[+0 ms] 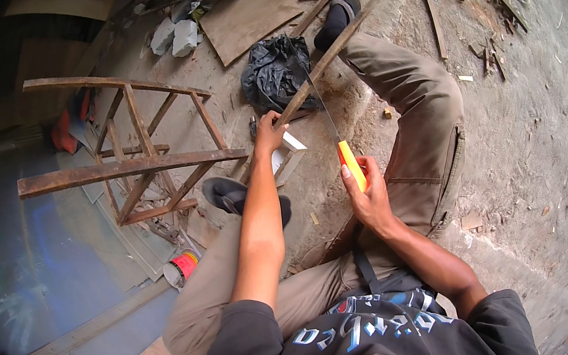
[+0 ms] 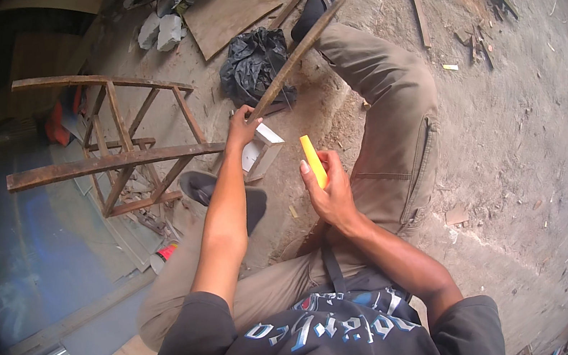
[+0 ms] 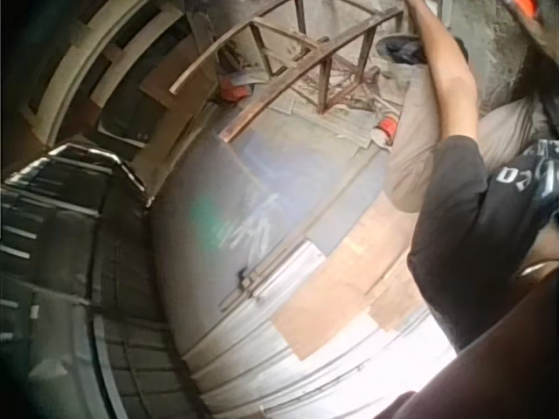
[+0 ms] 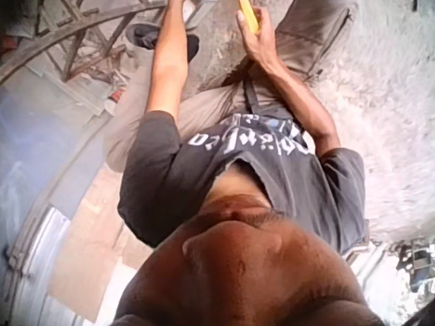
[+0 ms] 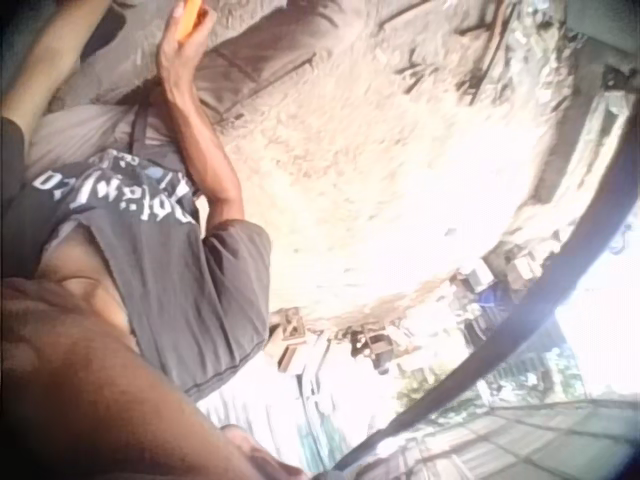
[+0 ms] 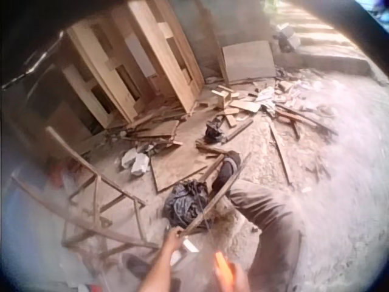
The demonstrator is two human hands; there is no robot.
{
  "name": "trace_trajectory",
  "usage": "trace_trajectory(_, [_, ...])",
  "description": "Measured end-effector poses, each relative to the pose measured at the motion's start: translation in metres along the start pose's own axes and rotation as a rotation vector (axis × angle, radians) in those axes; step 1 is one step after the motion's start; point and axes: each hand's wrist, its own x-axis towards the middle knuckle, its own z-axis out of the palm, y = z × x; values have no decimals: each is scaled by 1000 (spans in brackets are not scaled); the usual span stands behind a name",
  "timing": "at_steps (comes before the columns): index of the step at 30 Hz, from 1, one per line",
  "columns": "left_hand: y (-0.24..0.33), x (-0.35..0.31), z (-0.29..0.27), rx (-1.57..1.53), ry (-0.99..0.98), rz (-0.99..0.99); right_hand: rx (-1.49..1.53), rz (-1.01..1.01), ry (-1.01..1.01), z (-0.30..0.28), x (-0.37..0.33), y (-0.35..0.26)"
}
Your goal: The person sits on the floor and uses a hand saw to cut a wooden slat on a wooden frame. They then use a hammer to drive nails into the frame to secure the slat.
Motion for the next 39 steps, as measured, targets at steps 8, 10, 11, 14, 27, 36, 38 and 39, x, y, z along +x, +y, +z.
trace_trajectory(8, [-40,-23,12,-7,102,94,-235,11,-46,9,-5,-3])
trace_trajectory(10, [-36,-21,13,3,100,88,-238,-22,-45,11,1,4])
trace_trajectory(11, [-31,-21,12,36,89,101,-252,-12,-54,11,2,4])
trace_trajectory(14, [-40,-38,9,195,94,90,-288,18,-88,13,3,2])
trace_trajectory(27, [-30,-55,15,48,301,73,-626,-55,-185,24,2,0])
trace_trajectory(36, [-28,-53,31,-35,411,-18,-658,-109,-181,25,0,5])
trace_trajectory(38, [-27,-51,35,-43,460,-9,-637,-88,-181,28,-2,-5])
trace_trajectory(39, [-22,-49,35,-24,485,14,-646,-86,-181,28,-2,-8])
